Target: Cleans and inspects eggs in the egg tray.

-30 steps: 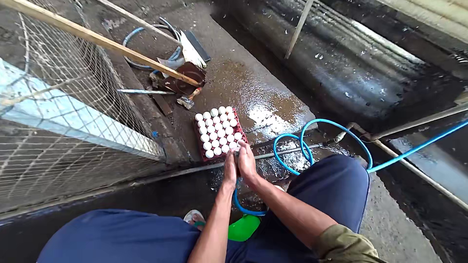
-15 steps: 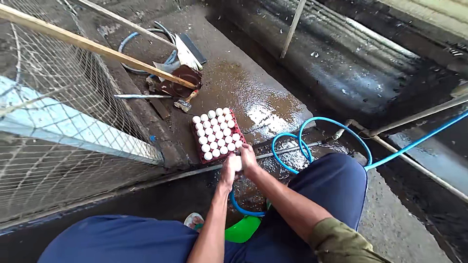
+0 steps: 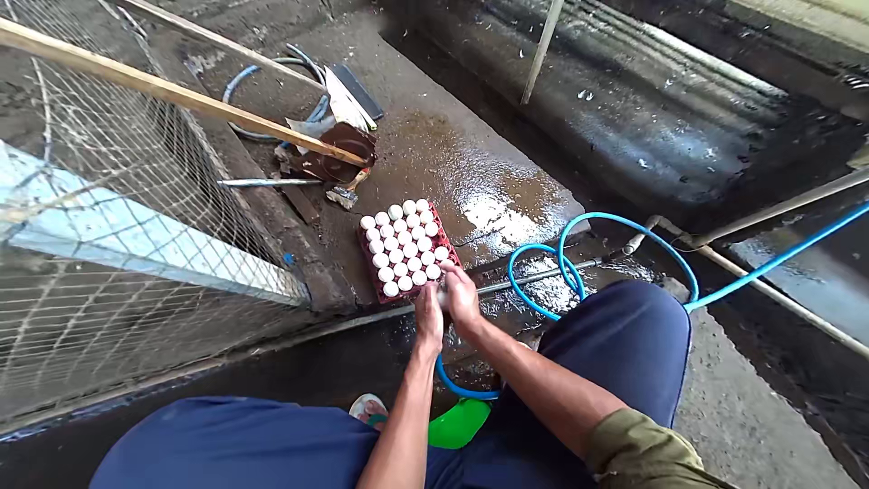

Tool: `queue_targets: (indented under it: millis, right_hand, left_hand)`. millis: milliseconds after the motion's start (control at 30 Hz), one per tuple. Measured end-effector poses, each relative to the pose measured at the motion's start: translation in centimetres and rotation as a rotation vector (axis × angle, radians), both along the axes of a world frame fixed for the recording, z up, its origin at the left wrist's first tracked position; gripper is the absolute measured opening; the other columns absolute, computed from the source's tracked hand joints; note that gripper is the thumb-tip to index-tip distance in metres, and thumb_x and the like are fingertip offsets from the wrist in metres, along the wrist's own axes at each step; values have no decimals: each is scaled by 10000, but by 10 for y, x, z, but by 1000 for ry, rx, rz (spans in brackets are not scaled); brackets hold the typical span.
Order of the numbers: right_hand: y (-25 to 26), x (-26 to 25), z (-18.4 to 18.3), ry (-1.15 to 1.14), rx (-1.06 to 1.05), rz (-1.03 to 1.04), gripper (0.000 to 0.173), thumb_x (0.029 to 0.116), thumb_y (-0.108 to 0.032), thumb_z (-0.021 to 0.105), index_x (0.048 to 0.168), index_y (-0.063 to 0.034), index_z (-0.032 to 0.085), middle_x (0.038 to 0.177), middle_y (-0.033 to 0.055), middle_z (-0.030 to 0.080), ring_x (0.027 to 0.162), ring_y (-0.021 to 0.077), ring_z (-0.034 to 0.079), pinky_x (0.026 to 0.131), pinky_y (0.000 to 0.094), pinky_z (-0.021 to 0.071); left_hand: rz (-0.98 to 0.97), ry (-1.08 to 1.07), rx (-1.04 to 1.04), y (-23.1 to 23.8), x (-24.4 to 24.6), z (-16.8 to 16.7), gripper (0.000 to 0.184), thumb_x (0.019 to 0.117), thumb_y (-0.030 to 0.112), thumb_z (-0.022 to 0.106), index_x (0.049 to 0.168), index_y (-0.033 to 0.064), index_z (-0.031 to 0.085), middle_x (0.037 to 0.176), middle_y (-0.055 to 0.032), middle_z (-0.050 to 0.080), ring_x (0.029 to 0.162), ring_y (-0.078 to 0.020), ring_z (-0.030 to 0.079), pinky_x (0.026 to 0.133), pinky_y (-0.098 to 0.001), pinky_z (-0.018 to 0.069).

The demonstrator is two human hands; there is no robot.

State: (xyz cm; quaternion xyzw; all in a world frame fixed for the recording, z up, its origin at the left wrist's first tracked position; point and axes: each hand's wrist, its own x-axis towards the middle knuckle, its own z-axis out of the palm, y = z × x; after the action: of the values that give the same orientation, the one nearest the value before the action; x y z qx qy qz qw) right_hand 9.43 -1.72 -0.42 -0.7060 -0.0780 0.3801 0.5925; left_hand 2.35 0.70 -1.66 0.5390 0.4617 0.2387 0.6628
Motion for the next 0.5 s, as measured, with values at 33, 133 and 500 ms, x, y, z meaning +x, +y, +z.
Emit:
queue_targets:
  millis: [33, 133, 500]
  right_hand:
    - [3, 4, 0, 40, -20, -6, 380, 1067, -213, 419, 1369, -25, 552, 1269, 190, 628, 1132, 271, 620, 960, 484, 510]
    - [-4, -11, 19, -2, -23, -6, 438, 1103, -233, 309, 1396, -15, 551, 1378, 185, 594, 1268, 262, 566, 1062, 484, 453]
    - [-11, -20, 7, -177, -11, -26, 437, 1047, -148, 355, 1402, -13, 571, 1320, 216, 633, 1233, 294, 599, 1034, 510, 473]
  left_hand:
    - [3, 28, 33, 0, 2, -2, 467, 1113, 240, 248, 1133, -40, 621, 943, -114, 617, 805, -137, 589, 701, -317, 517]
    - [17, 39, 128, 1, 4, 4, 439, 1082, 173, 289, 1141, -108, 621, 1052, -210, 640, 988, -228, 604, 909, -415, 490]
    - [-105, -37, 109, 5, -4, -1, 412, 1090, 143, 288, 1201, -120, 585, 1124, -201, 627, 1036, -177, 592, 958, -354, 478]
